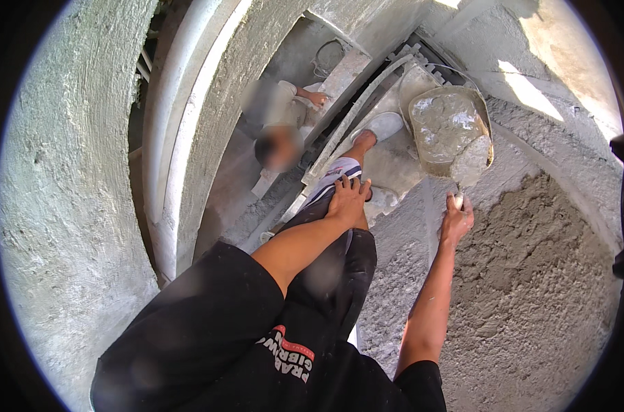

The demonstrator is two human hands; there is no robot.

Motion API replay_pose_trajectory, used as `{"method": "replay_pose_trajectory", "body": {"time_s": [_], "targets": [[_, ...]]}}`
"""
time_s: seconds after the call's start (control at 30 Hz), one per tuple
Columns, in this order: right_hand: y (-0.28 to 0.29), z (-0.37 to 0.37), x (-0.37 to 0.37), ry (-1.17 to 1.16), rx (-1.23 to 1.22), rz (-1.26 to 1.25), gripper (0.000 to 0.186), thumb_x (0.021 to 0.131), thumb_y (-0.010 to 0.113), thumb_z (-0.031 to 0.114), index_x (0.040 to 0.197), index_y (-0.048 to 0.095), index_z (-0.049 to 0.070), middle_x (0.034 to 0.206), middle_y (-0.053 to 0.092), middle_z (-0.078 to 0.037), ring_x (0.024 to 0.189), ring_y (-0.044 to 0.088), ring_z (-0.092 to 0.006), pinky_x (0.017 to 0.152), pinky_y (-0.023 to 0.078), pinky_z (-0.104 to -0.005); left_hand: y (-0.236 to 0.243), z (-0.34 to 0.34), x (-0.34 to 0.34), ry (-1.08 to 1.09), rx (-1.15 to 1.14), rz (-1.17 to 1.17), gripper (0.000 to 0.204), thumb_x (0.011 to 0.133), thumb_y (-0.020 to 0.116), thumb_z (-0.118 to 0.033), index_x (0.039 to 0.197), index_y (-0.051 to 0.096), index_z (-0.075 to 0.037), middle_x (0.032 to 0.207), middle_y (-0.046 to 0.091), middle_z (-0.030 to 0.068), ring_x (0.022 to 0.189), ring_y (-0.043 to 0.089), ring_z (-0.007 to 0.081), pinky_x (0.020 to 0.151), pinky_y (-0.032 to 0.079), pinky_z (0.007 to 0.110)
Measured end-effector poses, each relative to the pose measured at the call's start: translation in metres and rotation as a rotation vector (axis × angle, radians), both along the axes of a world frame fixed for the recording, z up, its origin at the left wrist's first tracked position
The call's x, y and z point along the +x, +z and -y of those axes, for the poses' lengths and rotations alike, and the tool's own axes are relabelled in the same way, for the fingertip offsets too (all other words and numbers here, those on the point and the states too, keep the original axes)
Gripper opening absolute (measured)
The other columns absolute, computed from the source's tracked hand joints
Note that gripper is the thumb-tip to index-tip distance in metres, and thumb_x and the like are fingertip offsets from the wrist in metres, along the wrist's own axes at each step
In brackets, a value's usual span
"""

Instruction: The person scoops wet plaster from a bucket with a trowel and applies it to a vertical wall surface, smoothing it in repeated strokes. The person then uses a long straightedge to level the applied plaster along the wall.

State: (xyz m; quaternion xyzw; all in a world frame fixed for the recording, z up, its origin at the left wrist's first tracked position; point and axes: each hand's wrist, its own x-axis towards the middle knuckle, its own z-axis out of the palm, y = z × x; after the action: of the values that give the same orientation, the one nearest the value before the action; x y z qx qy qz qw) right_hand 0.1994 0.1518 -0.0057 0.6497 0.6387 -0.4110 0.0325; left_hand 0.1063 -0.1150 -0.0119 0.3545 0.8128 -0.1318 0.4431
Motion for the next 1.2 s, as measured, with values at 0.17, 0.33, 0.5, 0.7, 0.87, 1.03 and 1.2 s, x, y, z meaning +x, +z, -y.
{"method": "replay_pose_trajectory", "body": {"time_s": [0.17, 0.33, 0.5, 0.7, 0.87, 1.03, 1.2], "targets": [[0.001, 0.003, 0.010, -0.046, -0.042, 0.038, 0.048, 0.085, 0.084, 0.021, 0.121, 0.069, -0.006, 0.082, 0.069, -0.010, 0.058, 0.057, -0.0144, 0.048, 0.046, -0.0312, -0.005, 0.000, 0.013, 0.027, 0.006, 0.026, 0.095, 0.079, 0.078, -0.024, 0.159, 0.030, -0.007, 0.148, 0.046, 0.0246, 0.138, 0.041, 0.0506, 0.110, 0.036, 0.060], [0.005, 0.005, 0.018, 0.020, -0.022, 0.037, 0.047, 0.085, 0.084, 0.023, 0.120, 0.070, -0.006, 0.082, 0.068, -0.009, 0.060, 0.057, -0.0144, 0.050, 0.046, -0.0304, -0.013, 0.003, 0.028, -0.010, 0.022, -0.012, 0.093, 0.082, 0.077, -0.027, 0.159, 0.029, -0.007, 0.152, 0.043, 0.0242, 0.140, 0.039, 0.0519, 0.111, 0.033, 0.065], [0.007, 0.006, 0.025, 0.083, -0.007, 0.039, 0.048, 0.085, 0.084, 0.023, 0.120, 0.069, -0.006, 0.082, 0.068, -0.009, 0.061, 0.058, -0.0147, 0.052, 0.046, -0.0304, -0.012, 0.011, 0.043, -0.004, -0.025, 0.083, 0.094, 0.081, 0.077, -0.027, 0.159, 0.029, -0.007, 0.154, 0.041, 0.0247, 0.142, 0.036, 0.0537, 0.111, 0.032, 0.065], [0.006, 0.007, 0.031, 0.090, -0.038, 0.033, 0.049, 0.085, 0.083, 0.025, 0.121, 0.069, -0.005, 0.081, 0.068, -0.009, 0.059, 0.057, -0.0146, 0.052, 0.047, -0.0318, -0.001, 0.014, 0.036, 0.066, -0.020, 0.102, 0.093, 0.081, 0.076, -0.026, 0.159, 0.029, -0.006, 0.156, 0.039, 0.0242, 0.144, 0.032, 0.0549, 0.113, 0.030, 0.066], [0.011, 0.011, 0.032, 0.072, -0.027, 0.005, 0.049, 0.086, 0.083, 0.026, 0.122, 0.069, -0.005, 0.083, 0.068, -0.008, 0.060, 0.057, -0.0138, 0.053, 0.047, -0.0315, 0.016, 0.022, 0.031, 0.224, -0.051, 0.245, 0.090, 0.082, 0.071, -0.019, 0.160, 0.026, -0.007, 0.160, 0.036, 0.0213, 0.148, 0.026, 0.0509, 0.120, 0.023, 0.062], [0.018, 0.010, 0.029, 0.047, -0.050, -0.007, 0.047, 0.086, 0.083, 0.025, 0.120, 0.069, -0.005, 0.087, 0.068, -0.009, 0.066, 0.059, -0.0144, 0.054, 0.049, -0.0313, 0.009, 0.031, 0.025, 0.291, -0.017, 0.294, 0.091, 0.084, 0.068, -0.018, 0.162, 0.023, -0.008, 0.164, 0.033, 0.0169, 0.152, 0.021, 0.0469, 0.125, 0.015, 0.058], [0.036, 0.010, 0.021, 0.007, 0.036, -0.045, 0.046, 0.085, 0.084, 0.024, 0.119, 0.070, -0.004, 0.088, 0.070, -0.009, 0.068, 0.061, -0.0150, 0.060, 0.051, -0.0316, -0.006, 0.026, 0.018, 0.283, 0.084, 0.249, 0.089, 0.086, 0.069, -0.022, 0.162, 0.024, -0.008, 0.164, 0.033, 0.0165, 0.152, 0.022, 0.0453, 0.125, 0.017, 0.054]]}}
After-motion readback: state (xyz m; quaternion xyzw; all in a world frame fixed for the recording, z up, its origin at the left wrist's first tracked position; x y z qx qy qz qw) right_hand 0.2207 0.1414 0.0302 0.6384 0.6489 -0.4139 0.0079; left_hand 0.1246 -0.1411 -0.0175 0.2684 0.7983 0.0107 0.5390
